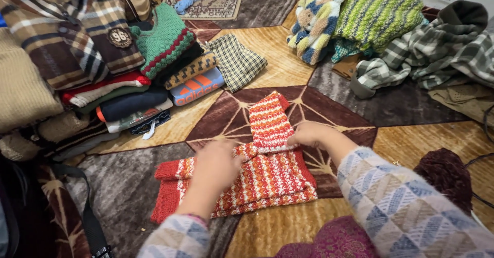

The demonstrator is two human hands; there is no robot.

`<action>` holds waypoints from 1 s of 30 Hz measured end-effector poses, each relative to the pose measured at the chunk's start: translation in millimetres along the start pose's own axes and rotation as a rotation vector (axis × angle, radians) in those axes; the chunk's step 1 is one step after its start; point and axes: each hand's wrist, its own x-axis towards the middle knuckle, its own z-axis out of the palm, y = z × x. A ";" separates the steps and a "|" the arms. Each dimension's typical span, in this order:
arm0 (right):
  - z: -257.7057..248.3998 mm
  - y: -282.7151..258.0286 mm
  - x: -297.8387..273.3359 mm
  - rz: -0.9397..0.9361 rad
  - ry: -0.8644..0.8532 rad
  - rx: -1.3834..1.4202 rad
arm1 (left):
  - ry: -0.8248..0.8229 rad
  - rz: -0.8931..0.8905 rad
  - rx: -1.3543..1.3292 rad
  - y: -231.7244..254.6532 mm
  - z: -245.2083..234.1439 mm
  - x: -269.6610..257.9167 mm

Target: Folding various items of clothing and stacking them neatly on a rug.

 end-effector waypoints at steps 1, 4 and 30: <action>-1.5 -0.2 2.1 0.019 -0.015 0.069 | 0.015 0.210 -0.082 15.0 5.4 -0.9; -5.7 -41.2 -40.2 0.016 0.156 0.328 | -0.237 0.237 -0.085 42.3 3.6 -22.6; 20.5 -49.0 -0.6 -0.105 0.162 0.647 | -0.022 0.326 -0.341 -14.4 93.3 10.1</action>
